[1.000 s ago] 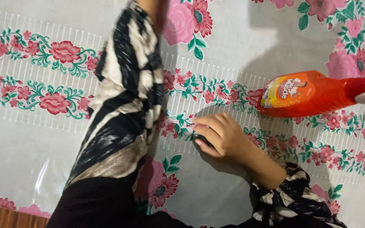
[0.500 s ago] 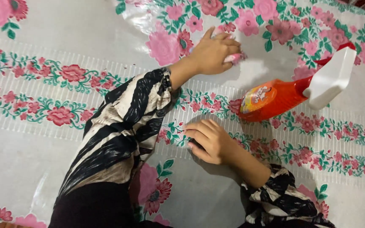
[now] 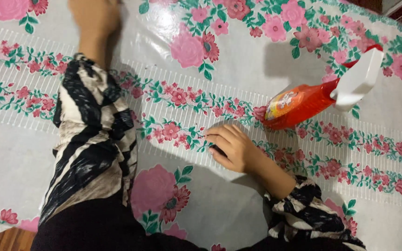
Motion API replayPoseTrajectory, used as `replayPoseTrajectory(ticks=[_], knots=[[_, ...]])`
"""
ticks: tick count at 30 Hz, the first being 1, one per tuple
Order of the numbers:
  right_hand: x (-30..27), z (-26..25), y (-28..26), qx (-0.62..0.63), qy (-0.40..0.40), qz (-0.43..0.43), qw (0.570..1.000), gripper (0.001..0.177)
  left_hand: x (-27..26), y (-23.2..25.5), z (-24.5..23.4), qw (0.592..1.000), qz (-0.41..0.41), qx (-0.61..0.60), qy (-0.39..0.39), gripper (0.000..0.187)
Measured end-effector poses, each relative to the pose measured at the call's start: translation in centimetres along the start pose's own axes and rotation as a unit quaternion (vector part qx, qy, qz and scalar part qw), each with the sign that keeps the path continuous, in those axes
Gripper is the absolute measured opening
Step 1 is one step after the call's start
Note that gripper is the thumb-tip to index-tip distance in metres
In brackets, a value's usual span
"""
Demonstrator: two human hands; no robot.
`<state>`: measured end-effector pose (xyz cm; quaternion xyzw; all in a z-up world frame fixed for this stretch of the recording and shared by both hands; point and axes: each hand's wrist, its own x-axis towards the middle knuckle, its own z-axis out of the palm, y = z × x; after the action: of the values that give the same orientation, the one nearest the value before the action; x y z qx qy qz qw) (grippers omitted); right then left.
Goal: The person is spraying a cleaning solution onto a floral tablecloth and wiping it clean with a cloth.
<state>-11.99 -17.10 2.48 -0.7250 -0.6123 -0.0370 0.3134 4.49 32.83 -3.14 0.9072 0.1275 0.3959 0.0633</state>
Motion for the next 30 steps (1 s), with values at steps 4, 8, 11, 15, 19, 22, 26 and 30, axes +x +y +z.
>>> replayPoseTrajectory(ticks=[4,8,11,15,19,22,26,30], knots=[[0.2,-0.3,0.0,-0.013,-0.001,0.002,1.000,0.026,-1.5,0.3,-2.8,0.983,-0.047,0.135,0.115,0.030],[0.4,-0.1,0.0,-0.020,0.002,-0.005,1.000,0.025,-2.3,6.0,-3.1,0.995,-0.048,0.087,0.026,0.036],[0.4,-0.2,-0.3,-0.019,-0.003,0.001,1.000,0.025,-4.2,13.1,-4.0,0.999,-0.011,-0.022,-0.041,0.030],[0.3,-0.1,-0.2,-0.016,-0.002,0.008,1.000,0.023,-8.1,22.5,-5.3,0.971,0.153,-0.167,-0.079,0.036],[0.2,0.0,0.0,-0.018,-0.001,0.001,1.000,0.025,-12.3,28.9,-10.4,0.910,0.302,-0.259,-0.114,0.034],[0.0,0.2,0.4,-0.019,-0.001,-0.003,1.000,0.024,-12.0,28.9,-9.6,0.906,0.336,-0.238,-0.095,0.035],[0.1,0.0,0.1,-0.020,0.003,-0.007,1.000,0.023,-8.6,23.8,-3.2,0.927,0.284,-0.234,-0.078,0.029],[-0.1,0.1,0.1,-0.017,0.002,-0.008,1.000,0.023,-3.8,14.4,-0.7,0.983,0.135,-0.108,-0.052,0.028]])
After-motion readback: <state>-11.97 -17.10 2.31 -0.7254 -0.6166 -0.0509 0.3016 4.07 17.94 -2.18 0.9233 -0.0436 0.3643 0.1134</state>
